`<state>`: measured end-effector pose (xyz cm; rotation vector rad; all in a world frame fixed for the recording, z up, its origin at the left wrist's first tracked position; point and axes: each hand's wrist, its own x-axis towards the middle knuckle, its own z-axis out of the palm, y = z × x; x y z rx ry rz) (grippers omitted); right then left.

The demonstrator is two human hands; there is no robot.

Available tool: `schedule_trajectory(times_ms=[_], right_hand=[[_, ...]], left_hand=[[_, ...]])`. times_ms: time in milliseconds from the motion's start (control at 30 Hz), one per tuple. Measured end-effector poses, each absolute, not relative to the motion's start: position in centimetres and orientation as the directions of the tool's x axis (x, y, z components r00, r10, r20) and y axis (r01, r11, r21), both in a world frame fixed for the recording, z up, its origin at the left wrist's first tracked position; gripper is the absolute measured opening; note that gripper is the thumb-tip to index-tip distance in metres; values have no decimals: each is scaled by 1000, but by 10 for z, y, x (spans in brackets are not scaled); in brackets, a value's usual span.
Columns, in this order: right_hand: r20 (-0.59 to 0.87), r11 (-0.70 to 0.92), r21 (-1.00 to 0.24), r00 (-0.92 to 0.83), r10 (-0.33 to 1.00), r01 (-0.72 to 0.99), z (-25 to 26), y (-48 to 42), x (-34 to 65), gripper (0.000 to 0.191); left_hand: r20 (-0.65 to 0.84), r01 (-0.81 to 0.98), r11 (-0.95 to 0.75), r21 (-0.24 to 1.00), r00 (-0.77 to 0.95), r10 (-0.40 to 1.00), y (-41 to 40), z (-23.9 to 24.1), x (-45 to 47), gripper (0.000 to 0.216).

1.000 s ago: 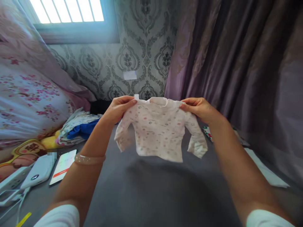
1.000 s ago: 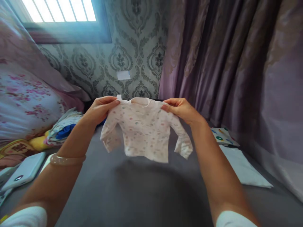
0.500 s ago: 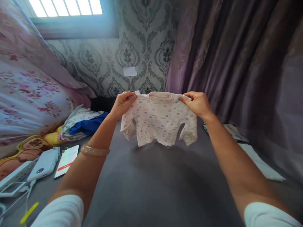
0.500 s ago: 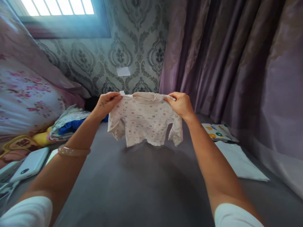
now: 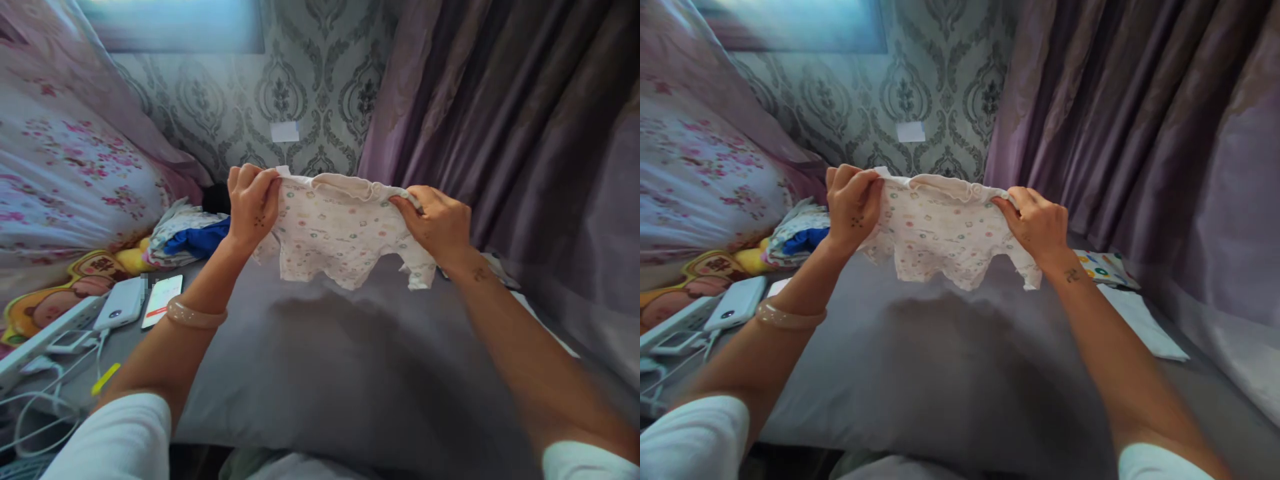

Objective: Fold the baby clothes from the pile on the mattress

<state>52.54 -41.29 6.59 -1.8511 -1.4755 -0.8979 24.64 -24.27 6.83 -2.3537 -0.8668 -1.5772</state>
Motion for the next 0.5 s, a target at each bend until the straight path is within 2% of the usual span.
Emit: schedule_trajectory(times_ms=[167, 300, 400, 500], right_hand=[[793, -126, -44, 111, 599, 991, 89, -439, 513, 53], [720, -34, -155, 137, 680, 987, 103, -432, 520, 43], [606, -88, -199, 193, 772, 976, 87, -409, 531, 44], [441, -198, -139, 240, 865, 970, 49, -382, 542, 41]], left_hand=[[927, 623, -781, 39, 269, 261, -269, 89, 221, 35], [901, 652, -756, -58, 360, 241, -257, 100, 223, 38], [816, 612, -789, -57, 484, 316, -232, 71, 237, 35], [693, 590, -807, 12, 577, 432, -201, 12, 256, 29]])
